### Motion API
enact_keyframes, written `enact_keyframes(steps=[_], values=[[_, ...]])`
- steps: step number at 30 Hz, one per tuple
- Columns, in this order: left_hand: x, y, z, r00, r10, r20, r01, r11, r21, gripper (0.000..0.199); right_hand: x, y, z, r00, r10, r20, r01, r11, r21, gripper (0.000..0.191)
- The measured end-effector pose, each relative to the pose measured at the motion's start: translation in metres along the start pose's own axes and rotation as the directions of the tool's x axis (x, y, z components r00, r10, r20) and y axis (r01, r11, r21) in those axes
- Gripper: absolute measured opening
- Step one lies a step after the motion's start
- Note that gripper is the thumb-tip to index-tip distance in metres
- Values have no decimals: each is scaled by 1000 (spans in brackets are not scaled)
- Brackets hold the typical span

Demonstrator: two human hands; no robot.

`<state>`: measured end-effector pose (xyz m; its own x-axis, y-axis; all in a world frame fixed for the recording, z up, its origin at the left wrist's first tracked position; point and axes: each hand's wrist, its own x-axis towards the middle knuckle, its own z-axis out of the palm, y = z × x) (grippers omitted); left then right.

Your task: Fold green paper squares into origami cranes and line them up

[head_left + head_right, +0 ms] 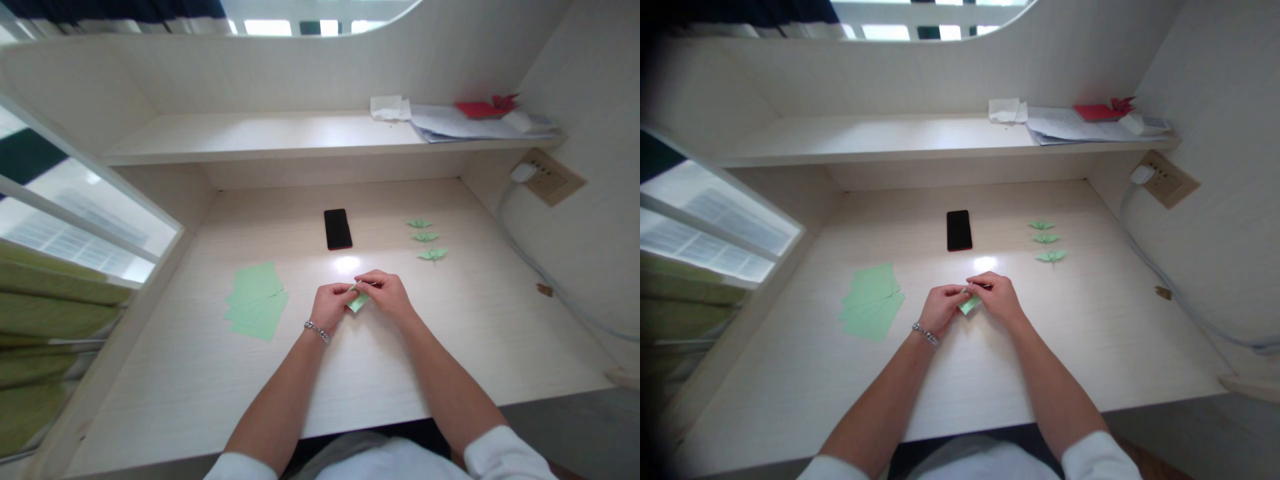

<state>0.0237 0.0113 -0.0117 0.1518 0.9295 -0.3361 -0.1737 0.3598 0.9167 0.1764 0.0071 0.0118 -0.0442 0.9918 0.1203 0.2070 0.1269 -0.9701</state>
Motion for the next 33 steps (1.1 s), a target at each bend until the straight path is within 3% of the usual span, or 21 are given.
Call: enact_keyframes(steps=[13, 22, 27, 33], values=[[-1, 2, 1, 998, -48, 33, 49, 998, -36, 32, -1, 0, 2, 999, -6, -46, 9, 998, 67, 13], [-4, 5, 0, 996, -74, 53, 76, 996, -45, 26, 3, 4, -2, 996, 41, -84, -32, 993, 110, 30], [-3, 4, -1, 996, -55, 71, 59, 997, -56, 26, 1, 1, -5, 1000, -24, -1, 24, 999, 23, 20], [-3, 5, 0, 996, -61, 64, 66, 995, -78, 30, -2, -4, -1, 996, -72, -48, 69, 995, -66, 16]])
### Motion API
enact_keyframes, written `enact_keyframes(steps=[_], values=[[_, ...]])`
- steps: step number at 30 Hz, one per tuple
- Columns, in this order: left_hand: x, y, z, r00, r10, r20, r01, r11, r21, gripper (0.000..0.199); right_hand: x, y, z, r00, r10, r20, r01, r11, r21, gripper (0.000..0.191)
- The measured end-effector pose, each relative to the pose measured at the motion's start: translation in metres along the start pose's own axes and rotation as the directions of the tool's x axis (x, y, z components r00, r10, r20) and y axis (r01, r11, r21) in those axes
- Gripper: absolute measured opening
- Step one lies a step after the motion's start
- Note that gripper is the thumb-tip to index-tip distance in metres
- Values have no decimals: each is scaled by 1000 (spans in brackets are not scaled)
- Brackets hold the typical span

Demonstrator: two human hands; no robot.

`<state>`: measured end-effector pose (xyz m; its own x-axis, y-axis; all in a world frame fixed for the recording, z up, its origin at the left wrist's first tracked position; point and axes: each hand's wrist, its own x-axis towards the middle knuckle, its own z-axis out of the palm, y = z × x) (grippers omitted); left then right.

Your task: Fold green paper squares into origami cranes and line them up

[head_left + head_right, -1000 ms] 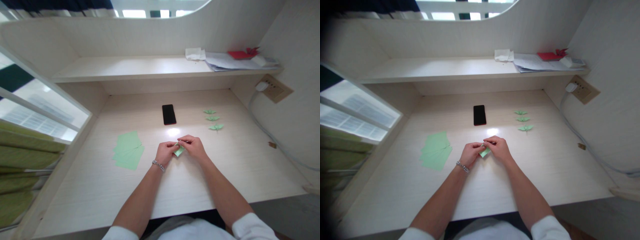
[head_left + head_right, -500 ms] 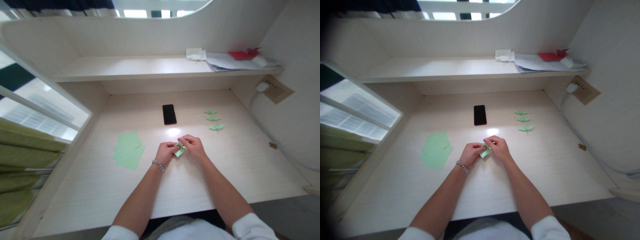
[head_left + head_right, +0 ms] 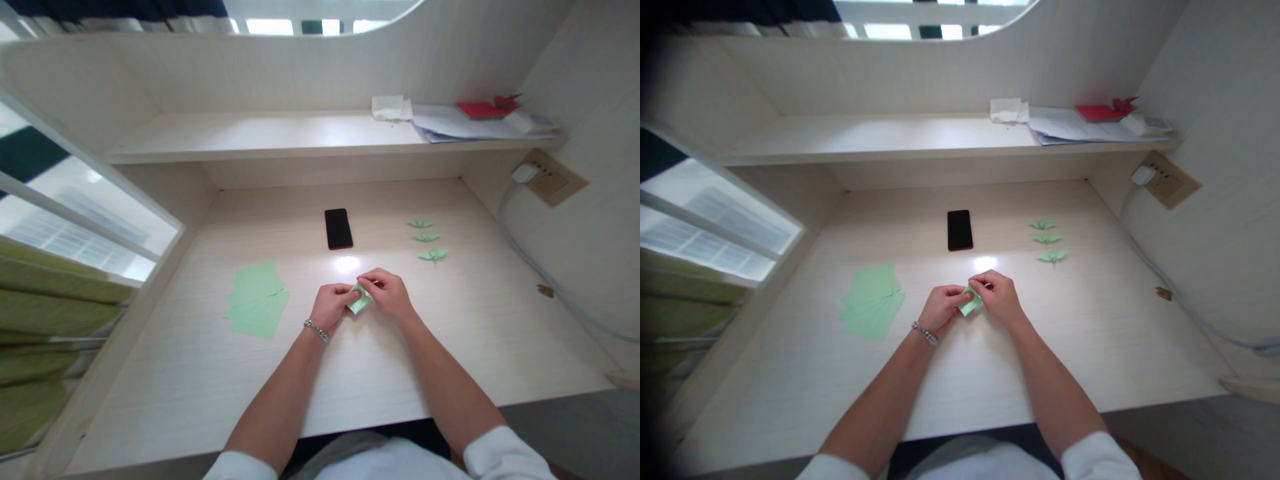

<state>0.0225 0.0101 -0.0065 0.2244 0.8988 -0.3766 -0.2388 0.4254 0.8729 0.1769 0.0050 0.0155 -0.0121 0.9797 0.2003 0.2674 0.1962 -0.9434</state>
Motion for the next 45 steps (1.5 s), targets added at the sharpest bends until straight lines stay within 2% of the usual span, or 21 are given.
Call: enact_keyframes(steps=[5, 12, 21, 28, 33, 39, 45], values=[[0, 0, 1, 1000, 4, -1, -4, 1000, 24, 34, -1, 2, 1, 996, 2, 89, 2, 999, -43, 16], [-3, 4, 1, 996, -11, 84, 14, 999, -35, 37, 0, 2, -1, 998, -23, 53, 29, 993, -116, 12], [0, 2, -1, 997, 2, 76, 1, 999, -35, 34, 1, 5, 1, 998, -3, 58, 7, 998, -55, 13], [-1, 7, 0, 999, 43, -12, -44, 996, -79, 37, 4, 12, -3, 989, 126, 83, -137, 981, 138, 30], [0, 7, 1, 997, 73, -14, -74, 989, -126, 36, 4, 18, 1, 947, 282, 156, -315, 912, 263, 33], [0, 6, -2, 998, 67, -4, -67, 991, -112, 36, 3, 16, 3, 928, 364, 74, -368, 871, 325, 25], [-2, 9, -4, 994, 106, -27, -109, 988, -106, 27, 3, 6, 1, 895, 417, 160, -442, 770, 460, 20]])
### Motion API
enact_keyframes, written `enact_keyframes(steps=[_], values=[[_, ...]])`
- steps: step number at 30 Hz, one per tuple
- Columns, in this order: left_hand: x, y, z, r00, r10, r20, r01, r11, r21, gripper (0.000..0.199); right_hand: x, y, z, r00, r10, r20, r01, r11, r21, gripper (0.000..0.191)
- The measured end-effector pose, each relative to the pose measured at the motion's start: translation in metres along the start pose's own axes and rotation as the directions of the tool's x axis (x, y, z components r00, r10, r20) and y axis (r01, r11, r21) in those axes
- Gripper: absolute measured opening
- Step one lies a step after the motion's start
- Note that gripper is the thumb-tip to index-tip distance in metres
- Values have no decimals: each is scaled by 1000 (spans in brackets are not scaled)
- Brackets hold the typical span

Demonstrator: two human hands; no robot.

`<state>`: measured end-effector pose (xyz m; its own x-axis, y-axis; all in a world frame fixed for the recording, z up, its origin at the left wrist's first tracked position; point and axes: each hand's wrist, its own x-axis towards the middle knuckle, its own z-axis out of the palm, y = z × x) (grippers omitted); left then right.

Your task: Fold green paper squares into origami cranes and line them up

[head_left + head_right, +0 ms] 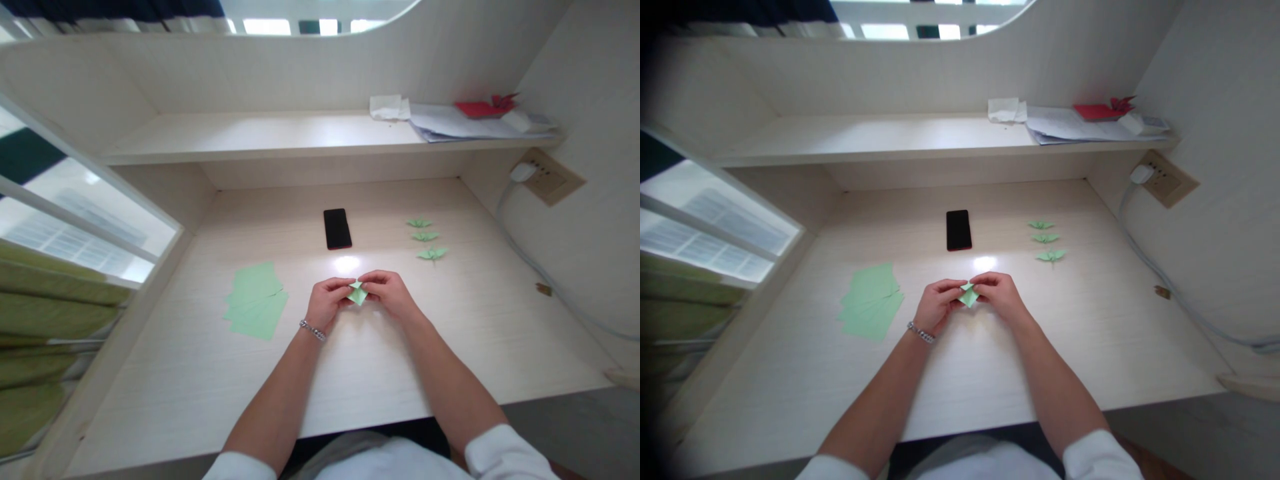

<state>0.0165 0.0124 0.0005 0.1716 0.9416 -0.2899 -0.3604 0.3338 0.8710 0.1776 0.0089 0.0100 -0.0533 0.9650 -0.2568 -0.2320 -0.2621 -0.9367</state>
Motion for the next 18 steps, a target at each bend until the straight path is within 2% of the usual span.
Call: enact_keyframes(steps=[7, 12, 18], values=[[-1, 3, 2, 999, -43, 26, 44, 999, -30, 25, -2, -2, 1, 999, 44, 14, -45, 996, 75, 19], [0, 3, 3, 999, -34, 29, 35, 998, -51, 26, 0, 3, 1, 1000, -6, -24, 5, 1000, -24, 22], [2, -2, 0, 1000, 14, 6, -14, 1000, 20, 40, 3, 10, 0, 999, -51, -12, 50, 996, -78, 25]])
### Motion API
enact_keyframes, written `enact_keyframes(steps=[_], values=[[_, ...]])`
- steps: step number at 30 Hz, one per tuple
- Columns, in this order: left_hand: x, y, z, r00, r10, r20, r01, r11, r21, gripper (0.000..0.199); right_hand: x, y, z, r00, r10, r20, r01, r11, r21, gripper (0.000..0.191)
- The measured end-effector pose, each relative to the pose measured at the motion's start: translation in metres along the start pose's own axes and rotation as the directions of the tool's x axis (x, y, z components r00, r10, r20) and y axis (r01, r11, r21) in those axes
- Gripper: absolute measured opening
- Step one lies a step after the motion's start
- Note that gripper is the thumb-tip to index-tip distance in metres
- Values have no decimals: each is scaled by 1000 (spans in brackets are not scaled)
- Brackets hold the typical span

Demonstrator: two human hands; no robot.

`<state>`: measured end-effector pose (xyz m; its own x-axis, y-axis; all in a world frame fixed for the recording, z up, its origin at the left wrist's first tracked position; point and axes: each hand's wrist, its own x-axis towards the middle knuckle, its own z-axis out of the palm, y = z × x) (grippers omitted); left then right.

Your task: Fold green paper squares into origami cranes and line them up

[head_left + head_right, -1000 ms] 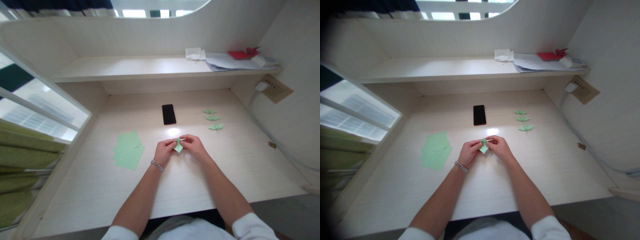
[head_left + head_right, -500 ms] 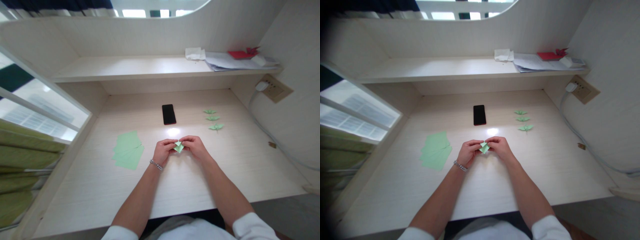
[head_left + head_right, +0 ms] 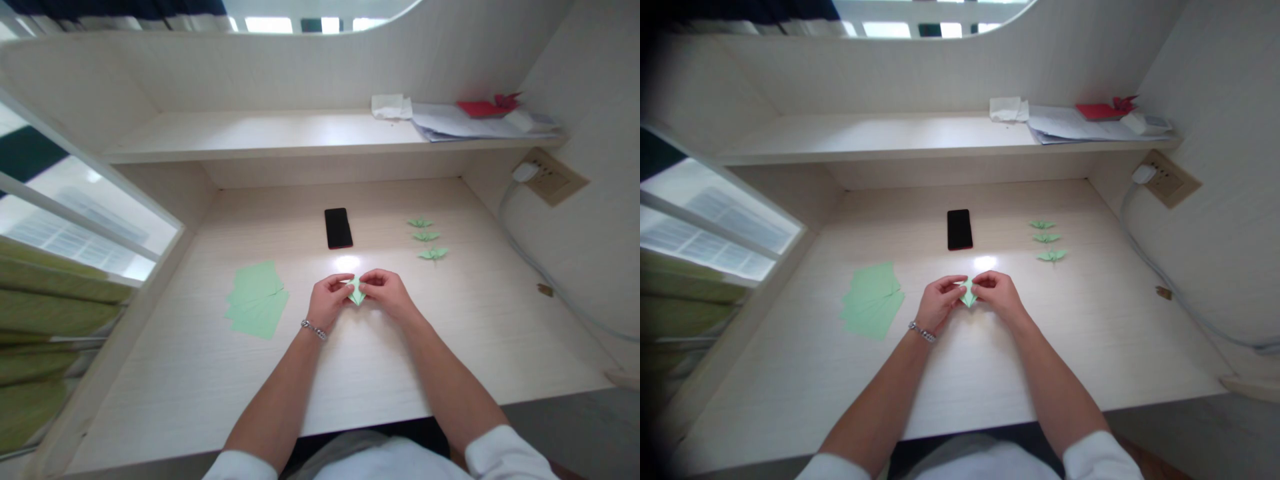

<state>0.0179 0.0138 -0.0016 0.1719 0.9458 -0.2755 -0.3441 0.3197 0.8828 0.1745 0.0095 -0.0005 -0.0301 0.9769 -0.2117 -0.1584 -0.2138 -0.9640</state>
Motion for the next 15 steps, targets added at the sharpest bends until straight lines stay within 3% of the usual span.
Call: enact_keyframes(steps=[5, 10, 15], values=[[-1, 0, 0, 1000, 1, 5, -1, 1000, -4, 57, 1, 2, -1, 999, -36, -7, 36, 999, 10, 25], [-5, 0, 6, 995, -82, 54, 81, 997, 15, 66, 3, 0, 0, 993, -86, -83, 88, 996, 11, 24], [-6, 0, 7, 998, -32, 56, 28, 996, 86, 67, 2, -2, 1, 991, -83, -106, 86, 996, 32, 28]])
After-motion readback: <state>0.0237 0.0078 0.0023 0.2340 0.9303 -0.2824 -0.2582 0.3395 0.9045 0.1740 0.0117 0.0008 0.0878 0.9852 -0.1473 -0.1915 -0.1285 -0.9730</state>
